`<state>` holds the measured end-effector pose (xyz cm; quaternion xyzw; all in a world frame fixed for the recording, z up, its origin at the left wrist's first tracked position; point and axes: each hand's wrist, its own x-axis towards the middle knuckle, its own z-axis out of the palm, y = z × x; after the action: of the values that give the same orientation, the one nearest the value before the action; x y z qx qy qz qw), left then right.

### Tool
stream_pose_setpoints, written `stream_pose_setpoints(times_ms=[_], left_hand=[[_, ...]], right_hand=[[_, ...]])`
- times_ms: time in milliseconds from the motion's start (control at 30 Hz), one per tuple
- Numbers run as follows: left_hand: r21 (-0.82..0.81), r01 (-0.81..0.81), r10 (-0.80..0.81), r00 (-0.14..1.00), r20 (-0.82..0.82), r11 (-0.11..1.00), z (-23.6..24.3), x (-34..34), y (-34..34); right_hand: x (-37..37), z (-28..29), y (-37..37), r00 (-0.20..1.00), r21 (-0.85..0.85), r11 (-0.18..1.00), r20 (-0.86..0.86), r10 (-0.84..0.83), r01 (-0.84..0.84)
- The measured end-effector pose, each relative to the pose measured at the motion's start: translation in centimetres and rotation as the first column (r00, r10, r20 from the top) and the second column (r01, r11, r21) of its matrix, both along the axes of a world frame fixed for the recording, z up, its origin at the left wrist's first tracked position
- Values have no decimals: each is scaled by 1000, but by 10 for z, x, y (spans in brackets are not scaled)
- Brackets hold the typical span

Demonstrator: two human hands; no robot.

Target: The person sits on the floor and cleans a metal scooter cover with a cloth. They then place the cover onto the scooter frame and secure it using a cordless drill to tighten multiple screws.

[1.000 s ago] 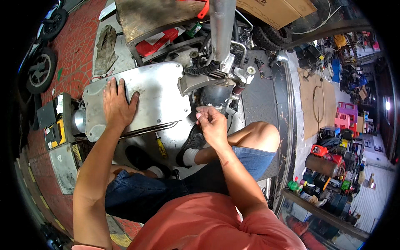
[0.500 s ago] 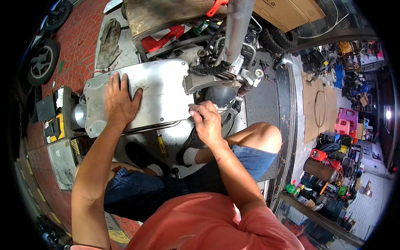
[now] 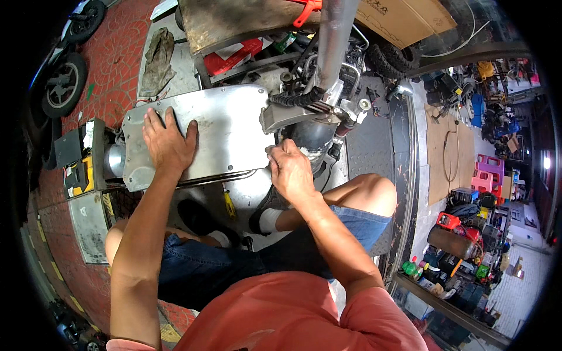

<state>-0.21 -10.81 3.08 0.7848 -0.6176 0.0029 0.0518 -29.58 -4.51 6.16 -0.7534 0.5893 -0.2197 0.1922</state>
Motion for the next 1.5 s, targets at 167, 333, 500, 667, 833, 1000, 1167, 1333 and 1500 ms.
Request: stream_pose_setpoints(times_ms=[167,333,500,667,833,1000,1167,1333,1500], left_hand=[[-21,20,-20,1000,-19,1000,-6,5,-2],[-32,37,-38,999,-20,999,-5,4,-1],[-34,38,-39,999,-29,999,-3,3,1],[-3,22,-22,994,-109,1000,3,0,0],[-15,4,-5,995,-100,1000,3,0,1],[3,4,-4,994,-106,1000,7,-3,2],[-11,11,-12,996,-89,1000,7,-3,2],[-27,28,-30,994,-104,999,3,-1,1],[-62,23,-30,992,-122,998,2,0,2]], right_hand=[[4,0,0,998,27,998,0,-64,64],[-2,0,-3,997,33,999,60,-43,41],[-7,0,-4,995,41,999,102,-10,6],[-7,0,-6,995,16,1000,98,5,-6],[-6,1,-6,994,14,1000,105,2,-4],[-3,1,-5,996,1,999,84,-40,40],[-1,0,-8,996,54,995,35,-80,78],[-2,6,-4,998,43,998,21,-52,51],[-3,7,-5,1000,-1,1000,-12,-22,22]])
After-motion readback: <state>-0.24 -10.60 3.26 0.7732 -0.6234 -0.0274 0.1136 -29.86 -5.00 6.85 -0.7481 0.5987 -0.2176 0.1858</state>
